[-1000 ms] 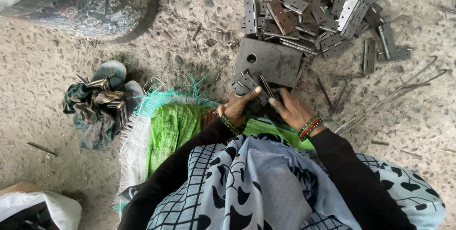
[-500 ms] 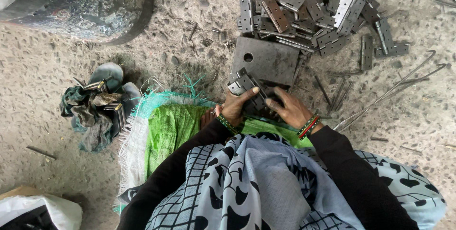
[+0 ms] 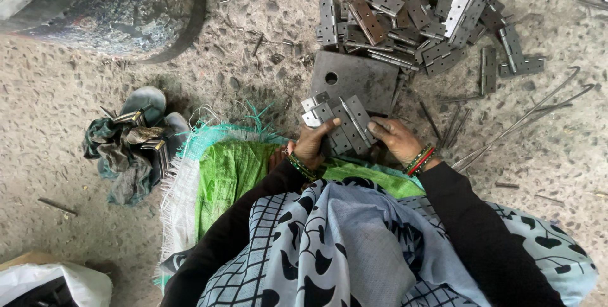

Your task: The person sits on the floor and assembles metal hinges by placing them on a metal block, inserting pins, and hammering them into place. They repeatedly pick up hinge parts, align them, and use a hammer to secure the pins, then place the finished hinges into a nearby bucket.

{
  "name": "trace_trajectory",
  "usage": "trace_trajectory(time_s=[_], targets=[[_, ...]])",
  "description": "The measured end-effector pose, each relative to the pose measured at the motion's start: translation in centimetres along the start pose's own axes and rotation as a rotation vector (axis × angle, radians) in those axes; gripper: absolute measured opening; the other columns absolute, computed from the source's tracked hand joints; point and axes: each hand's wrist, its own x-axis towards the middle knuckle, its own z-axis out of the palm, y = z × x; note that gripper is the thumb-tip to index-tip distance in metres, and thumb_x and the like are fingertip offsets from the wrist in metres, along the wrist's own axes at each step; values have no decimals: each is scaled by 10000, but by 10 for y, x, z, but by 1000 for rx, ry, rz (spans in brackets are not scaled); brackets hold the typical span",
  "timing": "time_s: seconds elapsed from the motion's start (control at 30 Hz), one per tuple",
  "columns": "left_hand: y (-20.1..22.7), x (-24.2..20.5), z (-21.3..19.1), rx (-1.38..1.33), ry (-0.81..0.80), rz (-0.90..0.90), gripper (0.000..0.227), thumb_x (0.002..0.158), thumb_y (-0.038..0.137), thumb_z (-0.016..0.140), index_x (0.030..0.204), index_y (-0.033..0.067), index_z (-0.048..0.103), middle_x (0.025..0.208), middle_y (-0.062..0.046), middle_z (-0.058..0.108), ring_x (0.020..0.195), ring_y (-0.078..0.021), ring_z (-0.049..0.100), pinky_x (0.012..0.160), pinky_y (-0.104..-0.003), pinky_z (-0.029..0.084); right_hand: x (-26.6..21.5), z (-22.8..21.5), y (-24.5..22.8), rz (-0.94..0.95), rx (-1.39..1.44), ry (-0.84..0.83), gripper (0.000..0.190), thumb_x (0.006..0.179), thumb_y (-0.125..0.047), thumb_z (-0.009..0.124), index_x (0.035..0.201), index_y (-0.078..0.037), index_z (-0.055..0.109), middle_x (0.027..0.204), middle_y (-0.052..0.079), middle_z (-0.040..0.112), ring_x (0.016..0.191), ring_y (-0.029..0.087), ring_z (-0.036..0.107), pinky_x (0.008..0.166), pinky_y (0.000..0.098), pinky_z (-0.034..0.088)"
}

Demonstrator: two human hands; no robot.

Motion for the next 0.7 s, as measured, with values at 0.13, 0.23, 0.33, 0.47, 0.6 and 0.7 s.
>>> trace_trajectory(time_s=[0.13, 0.23, 0.33, 0.47, 0.6, 0.7], targets=[[-4, 2, -4, -18, 33, -54, 483, 859, 105, 815, 1272, 17, 581, 1111, -106, 689, 949, -235, 707, 818, -409, 628, -7, 4, -25, 113, -275, 173, 509, 1042, -473, 495, 1282, -70, 694, 1023, 154, 741, 929, 290, 692, 871, 431, 531], [-5, 2, -5, -95, -1, -37, 457, 934, 191, 829, 1245, -40, 586, 1079, -115, 674, 928, -238, 708, 828, -424, 662, -19, 22, -51, 7, -475, 206, 486, 1013, -440, 513, 1348, -118, 657, 1150, 103, 721, 881, 291, 690, 832, 429, 545], [-2, -2, -2, -58, -80, -10, 498, 866, 257, 821, 1240, 2, 610, 1120, -104, 723, 986, -202, 741, 843, -343, 652, -28, 46, -65, -380, -732, 242, 594, 901, -463, 626, 1349, -72, 651, 1180, 216, 678, 988, 362, 651, 848, 435, 528], [6, -8, 14, 72, 0, 9, 455, 843, 155, 843, 1217, 12, 627, 1097, -106, 728, 955, -231, 715, 830, -375, 612, -26, 46, -61, -588, -700, 195, 571, 912, -439, 690, 1294, -16, 672, 1235, 300, 619, 1100, 403, 606, 917, 467, 490], [18, -1, 37, 316, -9, 80, 492, 802, 104, 843, 1237, 0, 637, 1109, -121, 748, 994, -253, 722, 904, -402, 601, -15, 6, -45, -152, -476, 195, 390, 994, -419, 599, 1129, -76, 726, 1116, 185, 730, 1023, 371, 689, 907, 488, 535], [22, 20, 55, 515, -105, 177, 460, 823, 102, 847, 1235, 3, 669, 1131, -137, 761, 1020, -268, 743, 943, -424, 632, -12, -15, -27, 158, -747, 301, 401, 998, -420, 617, 1108, -48, 720, 1027, 244, 736, 945, 443, 697, 828, 541, 544]])
